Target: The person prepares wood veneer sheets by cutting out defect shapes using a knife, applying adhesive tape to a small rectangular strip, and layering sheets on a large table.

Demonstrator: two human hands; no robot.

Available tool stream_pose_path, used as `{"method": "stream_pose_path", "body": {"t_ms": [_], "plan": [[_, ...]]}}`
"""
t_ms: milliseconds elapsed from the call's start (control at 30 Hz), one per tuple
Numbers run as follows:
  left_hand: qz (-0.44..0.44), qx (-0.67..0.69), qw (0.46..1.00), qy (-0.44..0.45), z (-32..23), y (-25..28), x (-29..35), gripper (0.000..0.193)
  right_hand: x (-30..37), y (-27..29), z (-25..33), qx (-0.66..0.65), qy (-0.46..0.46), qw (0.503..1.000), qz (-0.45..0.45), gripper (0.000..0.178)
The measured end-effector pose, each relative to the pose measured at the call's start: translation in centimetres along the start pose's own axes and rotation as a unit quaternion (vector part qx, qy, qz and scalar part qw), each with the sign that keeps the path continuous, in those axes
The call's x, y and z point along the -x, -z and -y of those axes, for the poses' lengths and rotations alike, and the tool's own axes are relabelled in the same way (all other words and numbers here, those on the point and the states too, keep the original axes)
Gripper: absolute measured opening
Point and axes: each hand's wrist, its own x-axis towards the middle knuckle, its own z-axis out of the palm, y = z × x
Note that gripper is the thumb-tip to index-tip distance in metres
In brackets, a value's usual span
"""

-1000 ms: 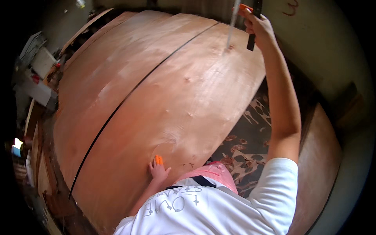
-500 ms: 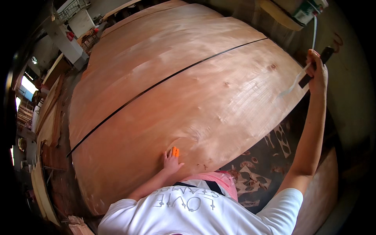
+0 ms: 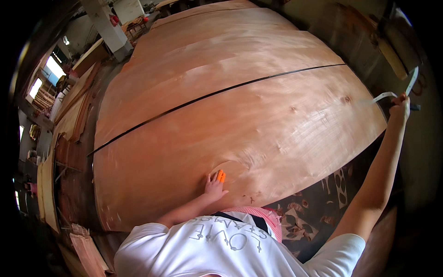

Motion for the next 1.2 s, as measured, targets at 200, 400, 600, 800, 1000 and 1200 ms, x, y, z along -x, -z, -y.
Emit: {"method": "stream_pose_path", "body": {"t_ms": [200,400,600,800,1000,1200], "plan": [[-0.009,0.013,1.000,-0.004,-0.6,-0.1,-1.1,0.079,1.6,8.6,-6.7,0.085,-0.140,0.984,0.074,0.011],[-0.078,0.255,0.962,0.051,0.2,-2.4,-2.5,0.071,24.6,9.0,-13.2,0.210,-0.311,0.892,0.254,0.028],[-0.136,0.253,0.953,-0.100,-2.7,-2.5,-3.8,0.066,36.6,15.4,-13.9,0.252,-0.434,0.789,0.355,0.018],[-0.108,0.162,0.970,-0.144,-3.2,-2.6,-4.5,0.068,40.4,17.4,-15.3,0.225,-0.492,0.719,0.436,0.022],[-0.105,0.146,0.976,-0.125,-3.5,-2.2,-4.6,0.066,45.7,14.6,-21.5,0.210,-0.623,0.624,0.421,0.020],[-0.110,0.163,0.973,-0.124,-3.4,-2.2,-4.8,0.065,50.5,12.7,-30.9,0.363,-0.505,0.667,0.409,0.021]]}}
